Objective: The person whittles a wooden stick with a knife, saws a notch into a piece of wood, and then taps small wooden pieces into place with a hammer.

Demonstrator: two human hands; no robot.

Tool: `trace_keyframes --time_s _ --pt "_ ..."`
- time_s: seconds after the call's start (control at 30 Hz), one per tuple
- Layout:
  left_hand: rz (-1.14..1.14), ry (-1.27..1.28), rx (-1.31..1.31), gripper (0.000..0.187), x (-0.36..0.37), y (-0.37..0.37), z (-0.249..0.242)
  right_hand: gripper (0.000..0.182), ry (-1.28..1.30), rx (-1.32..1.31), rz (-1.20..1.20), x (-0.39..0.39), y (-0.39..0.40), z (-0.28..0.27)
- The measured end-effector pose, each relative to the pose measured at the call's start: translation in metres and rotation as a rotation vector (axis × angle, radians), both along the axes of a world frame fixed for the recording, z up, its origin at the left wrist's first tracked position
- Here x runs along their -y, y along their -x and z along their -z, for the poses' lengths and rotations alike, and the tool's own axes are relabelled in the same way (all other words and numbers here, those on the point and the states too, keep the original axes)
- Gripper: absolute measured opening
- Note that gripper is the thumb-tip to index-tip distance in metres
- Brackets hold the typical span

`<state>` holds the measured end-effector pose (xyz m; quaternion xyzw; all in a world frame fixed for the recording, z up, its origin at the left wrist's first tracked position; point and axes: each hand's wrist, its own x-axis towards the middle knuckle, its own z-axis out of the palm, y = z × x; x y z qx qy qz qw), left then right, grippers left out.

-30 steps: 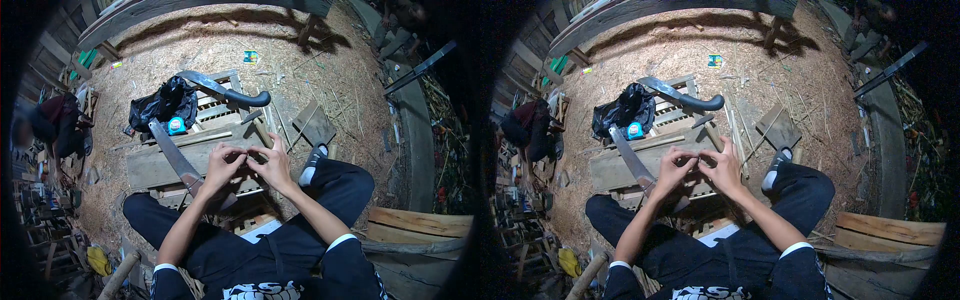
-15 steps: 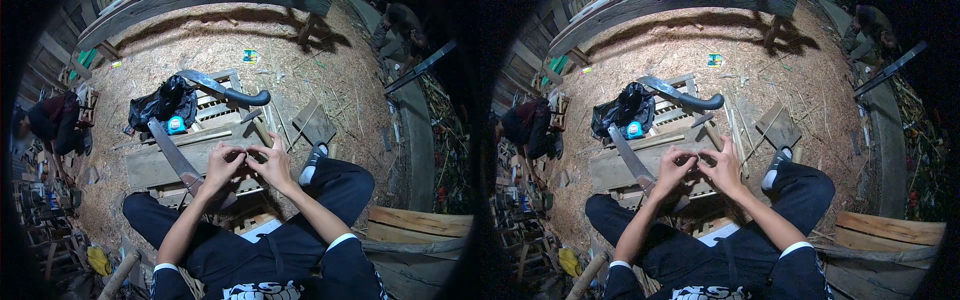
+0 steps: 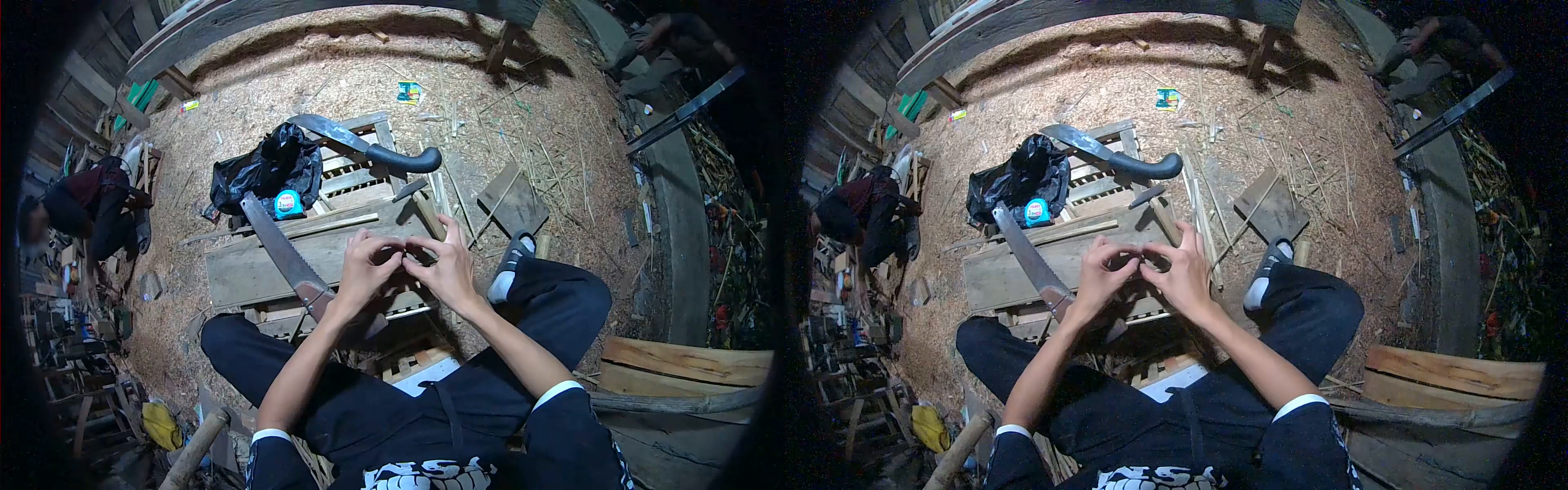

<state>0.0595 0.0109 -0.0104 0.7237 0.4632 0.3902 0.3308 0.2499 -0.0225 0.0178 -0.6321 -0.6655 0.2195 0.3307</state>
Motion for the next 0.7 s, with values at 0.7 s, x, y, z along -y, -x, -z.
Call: trace_keyframes --time_s 0.7 --pt "0.001 -0.103 -0.083 0.014 -0.0011 -0.0041 -0.0088 0.036 -0.028 0.028 -0.002 -0.0003 -0.0002 0.0027"
